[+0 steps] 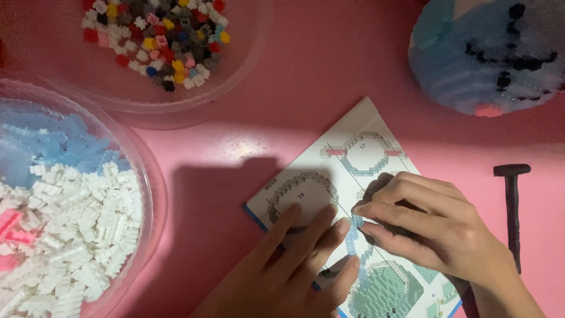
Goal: Assembling a 3D character model using small plastic interlocking blocks while following instructions
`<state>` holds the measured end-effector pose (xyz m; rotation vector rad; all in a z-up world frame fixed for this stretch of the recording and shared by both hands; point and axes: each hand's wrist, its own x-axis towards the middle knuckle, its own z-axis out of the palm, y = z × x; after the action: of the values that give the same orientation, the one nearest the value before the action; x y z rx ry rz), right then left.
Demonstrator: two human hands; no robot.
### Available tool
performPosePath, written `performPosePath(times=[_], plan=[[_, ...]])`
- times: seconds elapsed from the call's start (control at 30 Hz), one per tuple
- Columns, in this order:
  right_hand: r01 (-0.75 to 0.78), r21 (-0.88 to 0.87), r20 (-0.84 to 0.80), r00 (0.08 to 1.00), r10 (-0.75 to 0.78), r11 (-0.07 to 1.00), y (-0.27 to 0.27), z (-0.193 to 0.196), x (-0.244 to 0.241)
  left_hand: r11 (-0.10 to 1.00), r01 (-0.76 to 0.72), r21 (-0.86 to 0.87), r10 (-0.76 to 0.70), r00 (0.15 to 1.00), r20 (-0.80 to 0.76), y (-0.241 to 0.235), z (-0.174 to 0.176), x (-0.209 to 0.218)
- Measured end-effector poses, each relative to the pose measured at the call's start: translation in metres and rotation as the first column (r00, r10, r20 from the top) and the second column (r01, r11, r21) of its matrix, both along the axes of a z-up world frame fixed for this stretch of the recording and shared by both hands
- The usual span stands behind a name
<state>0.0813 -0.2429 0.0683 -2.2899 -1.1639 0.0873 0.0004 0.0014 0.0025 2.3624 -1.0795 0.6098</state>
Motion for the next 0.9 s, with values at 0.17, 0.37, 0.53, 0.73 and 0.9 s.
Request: performPosePath(times=[0.17,0.37,0.53,0.73,0.9], plan=[[-0.067,-0.099,0.069,0.995,0.074,0.993,0.011,0.016,0.004,1.000,0.005,-0.017,-0.005,1.000,-0.024,0.001,0.001,-0.001],[-0.139,-0.172,0.076,0.985,0.153,0.975,0.018,0.024,0.012,1.000,0.012,0.012,-0.011,1.000,-0.019,0.003,-0.003,-0.003],[-0.204,-0.102,-0.150,0.971,0.188,0.974,0.011,0.019,0.027,1.000,0.000,-0.023,0.000,1.000,-0.021,0.002,-0.002,-0.003],[-0.082,-0.280,-0.371,0.928,-0.029,0.956,0.009,0.017,0.036,1.000,0.023,-0.008,-0.024,0.998,-0.053,0.005,0.001,-0.004],[-0.086,-0.487,-0.408,0.902,-0.140,0.869,0.005,0.017,0.041,0.996,0.078,-0.032,-0.082,0.986,-0.143,0.007,0.009,-0.004]])
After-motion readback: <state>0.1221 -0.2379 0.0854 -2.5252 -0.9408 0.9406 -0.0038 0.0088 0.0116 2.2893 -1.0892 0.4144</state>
